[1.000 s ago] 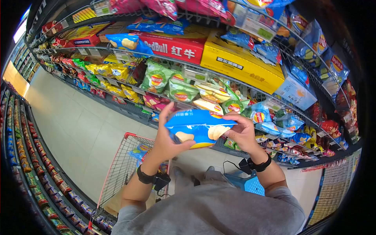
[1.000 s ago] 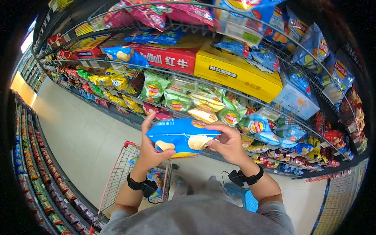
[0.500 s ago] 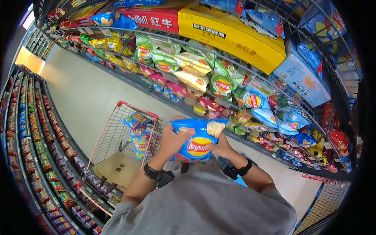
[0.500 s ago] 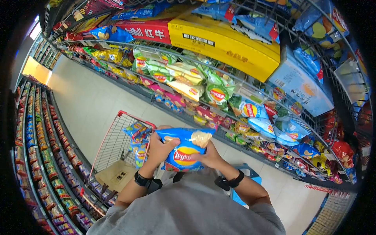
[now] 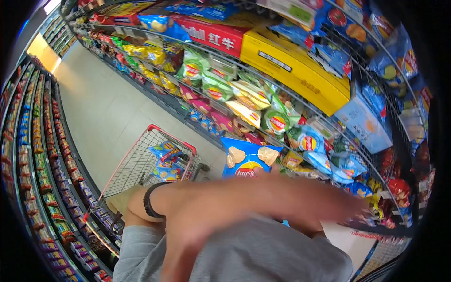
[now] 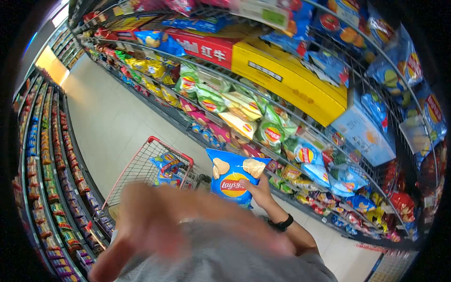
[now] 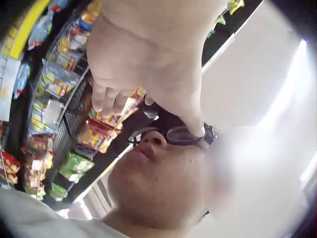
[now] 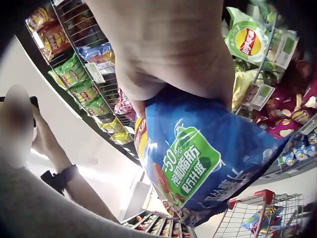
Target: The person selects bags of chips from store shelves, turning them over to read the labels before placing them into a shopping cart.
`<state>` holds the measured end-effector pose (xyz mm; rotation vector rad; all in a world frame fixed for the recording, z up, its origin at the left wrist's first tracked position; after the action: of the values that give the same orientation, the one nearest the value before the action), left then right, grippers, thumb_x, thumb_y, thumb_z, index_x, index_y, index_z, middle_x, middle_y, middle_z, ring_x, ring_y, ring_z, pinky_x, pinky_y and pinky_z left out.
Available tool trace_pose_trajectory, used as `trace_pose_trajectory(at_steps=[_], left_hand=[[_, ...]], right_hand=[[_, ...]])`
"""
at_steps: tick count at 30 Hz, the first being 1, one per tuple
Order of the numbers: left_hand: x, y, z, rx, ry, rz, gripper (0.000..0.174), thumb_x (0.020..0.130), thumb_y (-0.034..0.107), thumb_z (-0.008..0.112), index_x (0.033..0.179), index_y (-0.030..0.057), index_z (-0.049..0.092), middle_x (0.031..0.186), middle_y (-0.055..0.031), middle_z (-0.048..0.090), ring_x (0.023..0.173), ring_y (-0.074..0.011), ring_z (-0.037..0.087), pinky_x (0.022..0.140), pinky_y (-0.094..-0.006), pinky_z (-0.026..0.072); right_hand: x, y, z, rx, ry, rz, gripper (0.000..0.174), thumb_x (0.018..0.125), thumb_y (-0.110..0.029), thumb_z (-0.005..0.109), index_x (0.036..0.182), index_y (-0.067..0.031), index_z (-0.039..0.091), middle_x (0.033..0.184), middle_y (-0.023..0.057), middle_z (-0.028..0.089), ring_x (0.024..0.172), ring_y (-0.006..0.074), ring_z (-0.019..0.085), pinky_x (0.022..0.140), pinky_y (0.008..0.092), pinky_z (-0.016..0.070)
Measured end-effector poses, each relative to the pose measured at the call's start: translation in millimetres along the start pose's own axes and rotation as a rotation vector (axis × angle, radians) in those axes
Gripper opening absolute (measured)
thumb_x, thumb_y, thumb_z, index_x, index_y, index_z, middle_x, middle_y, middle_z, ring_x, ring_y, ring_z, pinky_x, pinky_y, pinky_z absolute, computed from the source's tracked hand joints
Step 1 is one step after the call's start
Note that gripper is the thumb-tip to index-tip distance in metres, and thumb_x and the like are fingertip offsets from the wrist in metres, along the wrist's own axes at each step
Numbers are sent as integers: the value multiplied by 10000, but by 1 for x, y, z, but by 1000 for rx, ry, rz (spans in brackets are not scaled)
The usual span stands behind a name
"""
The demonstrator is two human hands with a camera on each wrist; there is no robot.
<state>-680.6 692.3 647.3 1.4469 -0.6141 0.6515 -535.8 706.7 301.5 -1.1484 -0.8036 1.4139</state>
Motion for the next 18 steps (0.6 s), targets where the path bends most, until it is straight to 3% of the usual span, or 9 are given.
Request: trace_pose_trajectory(at_steps=[3,6,18], left_hand=[[8,24,28,-217,-171,67,887,697,580,726,1317,15,436,1272,-178,531,1184,-305,510,998,-448,381],[2,40,29,-268,-219,81,870,706,568,724,1314,14,442,1263,-173,542,1181,-304,514,996,-444,383],[-51,92,-6,-274,-204,91,801,738,519,720,1305,12,469,1230,-153,583,1170,-300,530,989,-427,393]], right_hand=[[13,-10,21,-21,-10,-11,551,802,-146,745,1250,16,470,1175,116,589,1036,190,594,888,327,503],[23,-17,39,-7,4,-31,550,807,-142,738,1258,13,465,1186,118,582,1047,192,588,893,328,499],[51,-4,103,-49,15,-31,558,820,-166,729,1269,20,454,1197,125,574,1053,196,582,911,330,487]])
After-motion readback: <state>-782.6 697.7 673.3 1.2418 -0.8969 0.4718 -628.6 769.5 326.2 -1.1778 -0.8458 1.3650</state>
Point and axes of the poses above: each hand's wrist, its own x-axis towards the middle knuckle, its own z-axis out of the palm, y = z × x, the point moved 10 cm from there along x, towards the middle knuckle
